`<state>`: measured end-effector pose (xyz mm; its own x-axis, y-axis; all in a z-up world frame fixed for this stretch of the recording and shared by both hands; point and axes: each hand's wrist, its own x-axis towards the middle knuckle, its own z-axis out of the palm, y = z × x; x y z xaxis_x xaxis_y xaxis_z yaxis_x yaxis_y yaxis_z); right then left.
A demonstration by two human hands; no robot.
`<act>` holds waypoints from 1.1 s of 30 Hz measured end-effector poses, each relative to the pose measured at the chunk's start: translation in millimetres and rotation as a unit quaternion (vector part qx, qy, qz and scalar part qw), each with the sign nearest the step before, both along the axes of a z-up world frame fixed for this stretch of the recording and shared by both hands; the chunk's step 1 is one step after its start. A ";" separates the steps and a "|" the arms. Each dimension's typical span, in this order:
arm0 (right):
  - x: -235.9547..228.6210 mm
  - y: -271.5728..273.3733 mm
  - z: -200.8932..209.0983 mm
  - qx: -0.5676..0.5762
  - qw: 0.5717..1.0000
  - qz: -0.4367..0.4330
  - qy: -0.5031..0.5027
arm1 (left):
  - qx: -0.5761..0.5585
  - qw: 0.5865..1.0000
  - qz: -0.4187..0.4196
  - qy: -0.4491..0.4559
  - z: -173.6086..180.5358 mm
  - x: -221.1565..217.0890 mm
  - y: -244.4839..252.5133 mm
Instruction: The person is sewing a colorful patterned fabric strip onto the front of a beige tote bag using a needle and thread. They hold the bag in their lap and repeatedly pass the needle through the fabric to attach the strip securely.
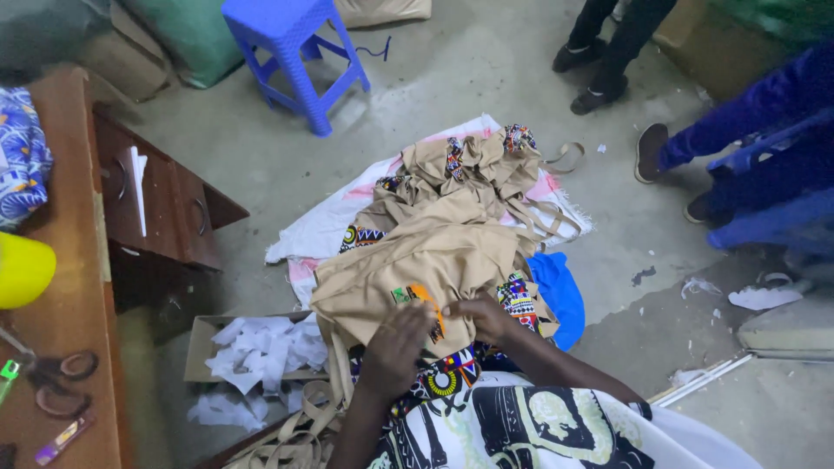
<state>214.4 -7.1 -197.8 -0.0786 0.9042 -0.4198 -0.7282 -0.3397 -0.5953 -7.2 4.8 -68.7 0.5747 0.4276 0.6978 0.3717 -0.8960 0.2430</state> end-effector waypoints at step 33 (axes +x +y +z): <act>8.4 -10.0 33.1 0.041 0.998 0.004 -0.055 | -0.142 0.987 0.047 0.060 28.9 -30.2 25.2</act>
